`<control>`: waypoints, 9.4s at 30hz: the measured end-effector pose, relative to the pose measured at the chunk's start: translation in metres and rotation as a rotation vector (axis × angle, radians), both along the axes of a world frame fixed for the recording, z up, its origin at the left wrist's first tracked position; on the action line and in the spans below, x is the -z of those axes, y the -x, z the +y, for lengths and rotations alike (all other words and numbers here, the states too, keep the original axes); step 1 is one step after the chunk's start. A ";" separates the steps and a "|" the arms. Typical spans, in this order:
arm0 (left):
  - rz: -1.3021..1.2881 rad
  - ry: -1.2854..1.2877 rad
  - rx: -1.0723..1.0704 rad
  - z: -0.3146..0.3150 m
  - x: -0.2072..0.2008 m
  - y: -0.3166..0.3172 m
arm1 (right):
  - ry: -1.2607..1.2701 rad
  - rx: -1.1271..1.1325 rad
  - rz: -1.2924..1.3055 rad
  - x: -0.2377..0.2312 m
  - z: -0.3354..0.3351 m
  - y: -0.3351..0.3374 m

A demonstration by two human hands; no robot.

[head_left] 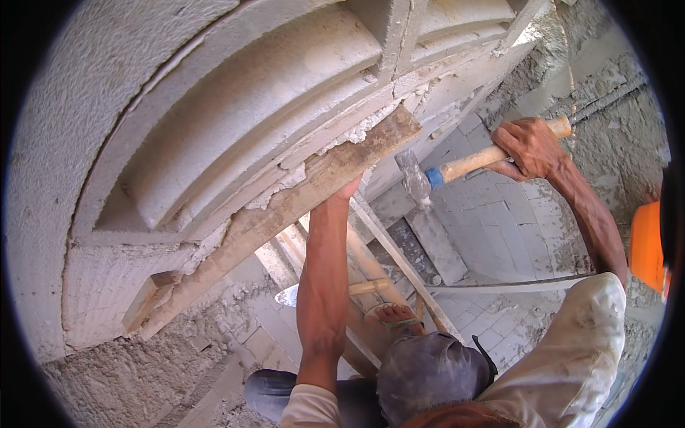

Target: The person uses a wooden board and a hammer to level and smooth plaster along a ceiling ledge, pressing the board against the masonry surface and tapping it into alignment.

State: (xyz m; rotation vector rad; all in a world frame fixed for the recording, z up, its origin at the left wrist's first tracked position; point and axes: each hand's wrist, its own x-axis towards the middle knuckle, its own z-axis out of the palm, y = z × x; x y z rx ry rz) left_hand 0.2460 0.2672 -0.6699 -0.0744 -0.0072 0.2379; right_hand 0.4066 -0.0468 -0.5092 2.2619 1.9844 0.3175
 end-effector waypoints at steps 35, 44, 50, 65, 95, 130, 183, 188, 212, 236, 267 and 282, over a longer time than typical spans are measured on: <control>-0.136 -0.061 0.036 0.020 -0.006 -0.004 | 0.049 -0.084 -0.038 -0.025 0.028 -0.033; -0.145 0.118 0.102 0.023 -0.009 -0.005 | 0.023 -0.096 -0.038 -0.018 0.029 -0.027; 0.051 0.081 0.004 0.018 -0.016 -0.006 | 0.074 -0.055 -0.032 -0.021 0.029 -0.031; 0.301 -1.981 -0.153 0.025 0.008 -0.011 | 0.027 -0.044 0.128 -0.010 0.037 -0.036; 0.609 -0.443 -1.299 0.134 -0.069 0.363 | -0.294 -0.508 0.572 0.078 0.264 0.238; 0.664 -0.407 -1.154 0.133 -0.085 0.372 | -0.225 -0.437 0.475 0.084 0.287 0.283; 0.140 -0.376 -1.408 0.218 -0.050 0.367 | 0.316 0.320 1.870 0.158 0.219 0.326; 0.186 -0.377 -1.413 0.206 -0.062 0.383 | 0.328 0.318 1.972 0.147 0.236 0.346; 0.227 -0.332 -1.206 0.110 -0.097 0.270 | 0.911 0.321 3.200 0.211 0.366 0.359; 0.206 -0.286 -1.261 0.106 -0.098 0.282 | 0.084 -0.455 1.056 0.193 0.343 0.370; 0.204 -0.173 -1.262 0.114 -0.097 0.274 | -0.070 -0.570 1.339 0.140 0.367 0.392; 0.154 -0.265 -1.241 0.114 -0.093 0.275 | -0.081 -0.678 0.396 0.200 0.364 0.353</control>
